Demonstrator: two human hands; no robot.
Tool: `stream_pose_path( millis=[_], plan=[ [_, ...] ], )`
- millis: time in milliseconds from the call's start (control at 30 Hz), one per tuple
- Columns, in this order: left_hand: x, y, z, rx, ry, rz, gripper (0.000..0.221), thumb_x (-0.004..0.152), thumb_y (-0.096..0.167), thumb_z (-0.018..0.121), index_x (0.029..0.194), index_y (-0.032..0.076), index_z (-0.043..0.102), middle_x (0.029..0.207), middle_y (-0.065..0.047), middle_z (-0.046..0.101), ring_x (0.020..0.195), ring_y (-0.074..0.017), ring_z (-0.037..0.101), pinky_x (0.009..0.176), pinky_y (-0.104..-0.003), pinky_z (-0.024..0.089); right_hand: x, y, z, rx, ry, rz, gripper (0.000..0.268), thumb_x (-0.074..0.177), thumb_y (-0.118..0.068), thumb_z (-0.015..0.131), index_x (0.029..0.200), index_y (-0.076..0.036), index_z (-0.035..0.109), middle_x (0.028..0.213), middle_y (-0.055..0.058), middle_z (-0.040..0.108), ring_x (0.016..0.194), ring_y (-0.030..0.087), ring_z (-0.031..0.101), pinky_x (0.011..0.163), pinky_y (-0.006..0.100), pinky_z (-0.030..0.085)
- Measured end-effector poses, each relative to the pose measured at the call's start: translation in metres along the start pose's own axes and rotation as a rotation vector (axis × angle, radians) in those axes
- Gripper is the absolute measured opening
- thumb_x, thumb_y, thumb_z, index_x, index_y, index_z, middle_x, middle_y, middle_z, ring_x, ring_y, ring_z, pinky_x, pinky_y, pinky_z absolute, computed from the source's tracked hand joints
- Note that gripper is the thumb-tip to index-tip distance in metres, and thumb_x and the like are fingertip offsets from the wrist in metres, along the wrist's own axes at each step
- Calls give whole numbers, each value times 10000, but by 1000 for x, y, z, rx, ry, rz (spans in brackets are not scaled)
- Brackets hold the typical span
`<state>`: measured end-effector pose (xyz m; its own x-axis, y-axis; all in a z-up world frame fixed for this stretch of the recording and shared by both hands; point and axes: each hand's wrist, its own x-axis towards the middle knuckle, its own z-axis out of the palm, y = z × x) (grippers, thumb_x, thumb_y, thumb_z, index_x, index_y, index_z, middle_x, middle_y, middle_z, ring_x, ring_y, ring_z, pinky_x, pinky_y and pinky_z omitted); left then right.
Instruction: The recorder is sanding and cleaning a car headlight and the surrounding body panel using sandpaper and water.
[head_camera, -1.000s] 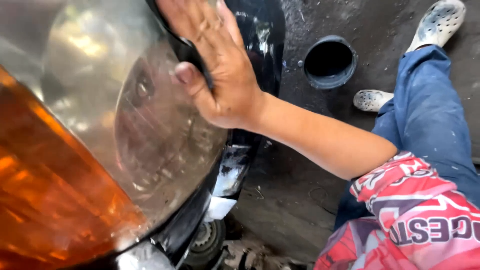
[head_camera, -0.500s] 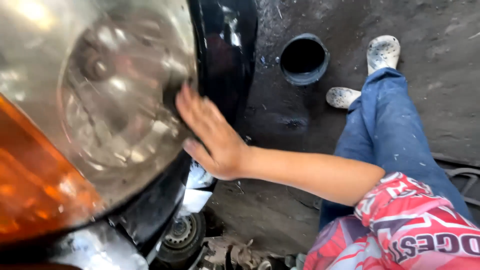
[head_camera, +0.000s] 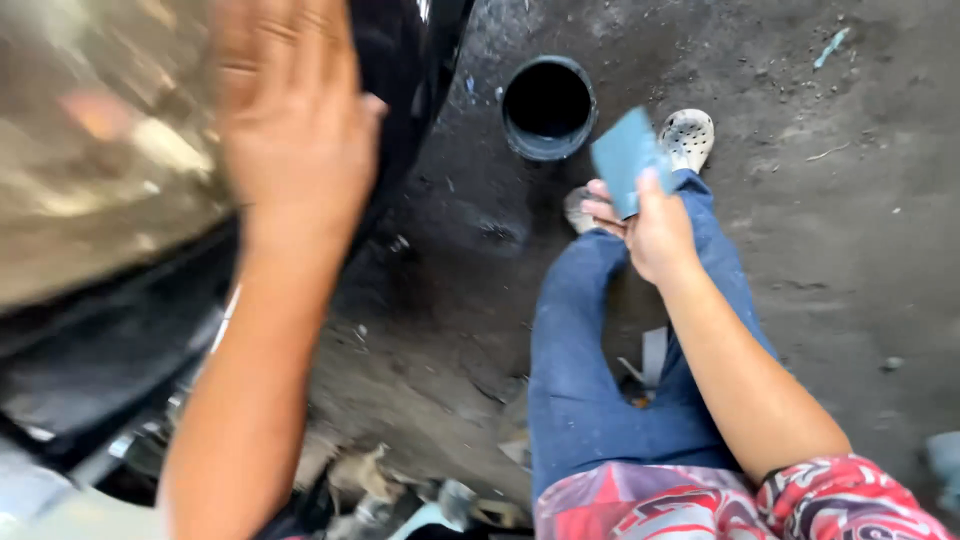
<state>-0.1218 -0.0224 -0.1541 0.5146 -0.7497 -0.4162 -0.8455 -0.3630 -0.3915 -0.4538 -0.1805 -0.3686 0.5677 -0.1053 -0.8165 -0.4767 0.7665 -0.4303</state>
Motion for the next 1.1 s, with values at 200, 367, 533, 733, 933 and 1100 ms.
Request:
stream_pose_path(
  millis=[200,367,533,733,933,1100],
  plan=[
    [-15,204,143,-641,49,-23,666,866,341,798,1392,7,561,1584,-242,410,1485,-439,343,1192,-639,291,37,39,-45,178,109,176,545,1066,-474,393,1324,-25,565,1245,145,717,1035,253,735,907,429,589],
    [15,364,346,-1261,-248,-231,347,886,322,745,1127,74,713,1285,-166,669,1245,-363,602,1061,-478,483,68,110,-85,32,153,213,482,1094,-320,553,1373,72,541,1314,159,656,1107,243,677,956,426,560],
    [90,446,554,-1477,-354,-937,351,911,389,653,1044,84,763,1021,-185,758,988,-367,718,885,-436,545,93,102,-104,58,27,-8,601,1000,-280,553,1516,19,474,1449,44,605,1257,126,618,1045,309,494],
    [120,536,716,-1774,-253,-1469,363,898,306,670,1074,-5,736,1030,-164,772,980,-319,742,896,-449,557,106,102,-123,-266,320,15,517,883,1,718,1377,45,568,1276,114,641,1154,145,615,1032,322,480],
    [113,465,583,-3380,-163,-1215,447,1044,437,534,756,108,631,733,-69,634,653,-217,614,583,-336,498,105,107,-147,-49,485,-65,344,844,93,757,1116,-30,586,1055,124,708,913,163,698,860,320,587],
    [66,387,388,-3657,-493,-597,487,1069,431,512,666,163,453,622,12,433,503,-104,406,429,-235,332,104,125,-129,150,483,-115,304,922,44,755,1180,-21,608,1018,83,696,854,169,685,789,331,569]
  ],
)
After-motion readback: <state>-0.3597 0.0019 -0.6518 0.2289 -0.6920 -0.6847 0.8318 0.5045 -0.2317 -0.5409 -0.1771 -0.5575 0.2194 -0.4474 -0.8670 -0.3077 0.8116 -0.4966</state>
